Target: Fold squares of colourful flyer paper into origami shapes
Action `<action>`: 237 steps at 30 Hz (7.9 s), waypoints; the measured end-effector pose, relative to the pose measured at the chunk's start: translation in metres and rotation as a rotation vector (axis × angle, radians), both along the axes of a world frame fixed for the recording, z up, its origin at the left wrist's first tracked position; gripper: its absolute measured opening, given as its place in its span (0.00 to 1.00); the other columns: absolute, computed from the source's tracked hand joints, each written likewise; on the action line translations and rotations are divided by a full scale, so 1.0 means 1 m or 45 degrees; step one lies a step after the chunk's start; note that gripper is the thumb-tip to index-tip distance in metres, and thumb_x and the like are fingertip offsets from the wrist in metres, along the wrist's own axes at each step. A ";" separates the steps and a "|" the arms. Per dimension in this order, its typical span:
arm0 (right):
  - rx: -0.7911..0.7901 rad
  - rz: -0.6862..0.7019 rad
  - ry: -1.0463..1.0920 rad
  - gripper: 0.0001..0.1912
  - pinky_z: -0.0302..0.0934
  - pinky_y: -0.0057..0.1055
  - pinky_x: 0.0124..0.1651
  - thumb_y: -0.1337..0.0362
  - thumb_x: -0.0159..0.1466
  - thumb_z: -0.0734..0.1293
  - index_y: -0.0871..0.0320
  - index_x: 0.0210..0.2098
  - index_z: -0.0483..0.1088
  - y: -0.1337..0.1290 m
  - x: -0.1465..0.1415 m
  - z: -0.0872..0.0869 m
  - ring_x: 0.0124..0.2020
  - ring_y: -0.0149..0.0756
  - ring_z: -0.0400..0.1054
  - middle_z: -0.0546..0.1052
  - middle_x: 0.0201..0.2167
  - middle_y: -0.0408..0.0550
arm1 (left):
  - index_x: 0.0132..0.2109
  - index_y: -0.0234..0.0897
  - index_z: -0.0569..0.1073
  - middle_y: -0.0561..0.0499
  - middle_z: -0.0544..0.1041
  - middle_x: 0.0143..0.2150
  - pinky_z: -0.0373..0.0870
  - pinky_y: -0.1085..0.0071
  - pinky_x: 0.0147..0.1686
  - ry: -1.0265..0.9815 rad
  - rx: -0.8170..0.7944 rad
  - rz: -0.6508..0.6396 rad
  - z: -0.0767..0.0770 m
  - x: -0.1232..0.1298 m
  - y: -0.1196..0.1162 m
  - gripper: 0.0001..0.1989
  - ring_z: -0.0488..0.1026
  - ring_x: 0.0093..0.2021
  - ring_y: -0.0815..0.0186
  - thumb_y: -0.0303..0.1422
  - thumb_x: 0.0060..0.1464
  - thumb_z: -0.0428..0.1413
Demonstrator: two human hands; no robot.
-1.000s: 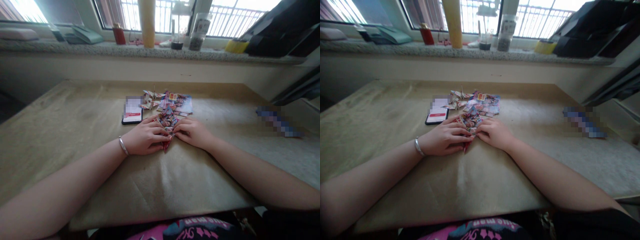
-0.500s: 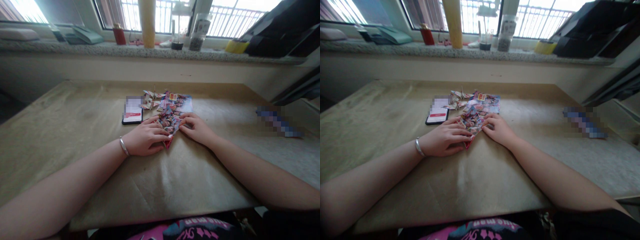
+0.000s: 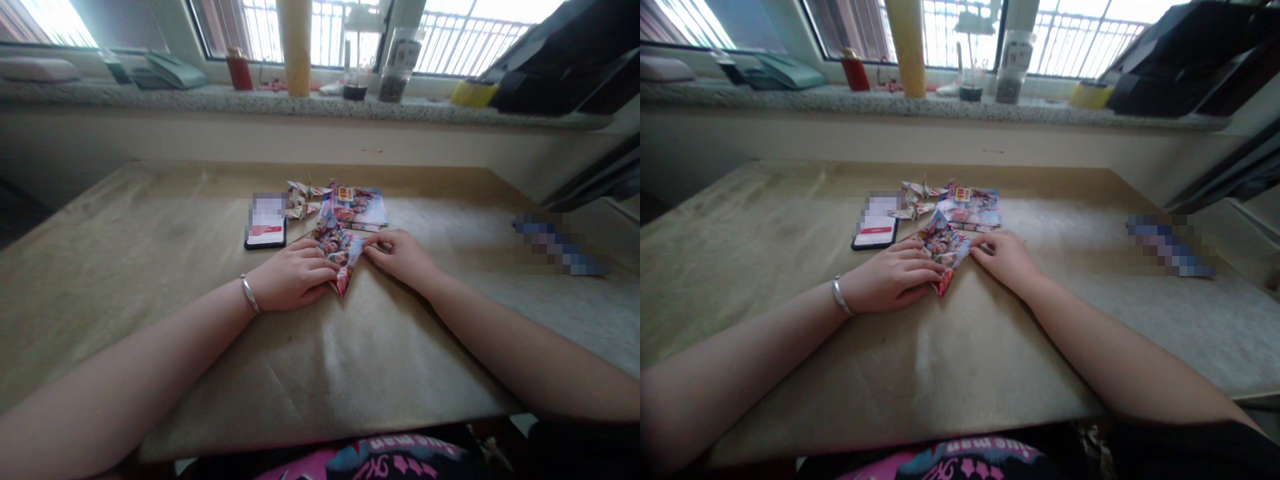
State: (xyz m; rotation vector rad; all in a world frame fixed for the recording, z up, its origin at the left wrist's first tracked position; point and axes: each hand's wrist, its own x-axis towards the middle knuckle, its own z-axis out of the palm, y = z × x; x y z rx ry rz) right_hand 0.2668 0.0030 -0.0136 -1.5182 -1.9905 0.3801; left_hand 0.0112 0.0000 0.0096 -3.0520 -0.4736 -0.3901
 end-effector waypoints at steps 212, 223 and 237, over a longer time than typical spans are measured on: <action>-0.017 0.226 0.561 0.06 0.69 0.32 0.34 0.61 0.60 0.67 0.55 0.34 0.74 -0.012 -0.028 -0.003 0.29 0.32 0.72 0.78 0.31 0.45 | 0.69 0.35 0.43 0.39 0.71 0.55 0.63 0.53 0.52 -0.439 -0.314 0.646 -0.005 0.011 -0.006 0.51 0.68 0.53 0.49 0.38 0.45 0.62; 0.185 0.388 0.310 0.05 0.69 0.27 0.32 0.67 0.61 0.65 0.56 0.32 0.74 -0.013 -0.023 0.005 0.34 0.31 0.71 0.78 0.35 0.46 | 0.59 0.36 0.59 0.37 0.60 0.63 0.56 0.53 0.62 -0.567 0.026 0.457 -0.008 0.007 -0.006 0.35 0.57 0.64 0.51 0.37 0.45 0.63; 0.312 0.451 -0.046 0.07 0.62 0.27 0.32 0.71 0.58 0.65 0.56 0.31 0.75 -0.004 -0.014 0.000 0.31 0.31 0.68 0.74 0.31 0.47 | 0.52 0.36 0.72 0.45 0.74 0.53 0.64 0.58 0.57 -0.090 -0.191 0.262 -0.005 0.009 -0.005 0.17 0.70 0.53 0.58 0.34 0.56 0.54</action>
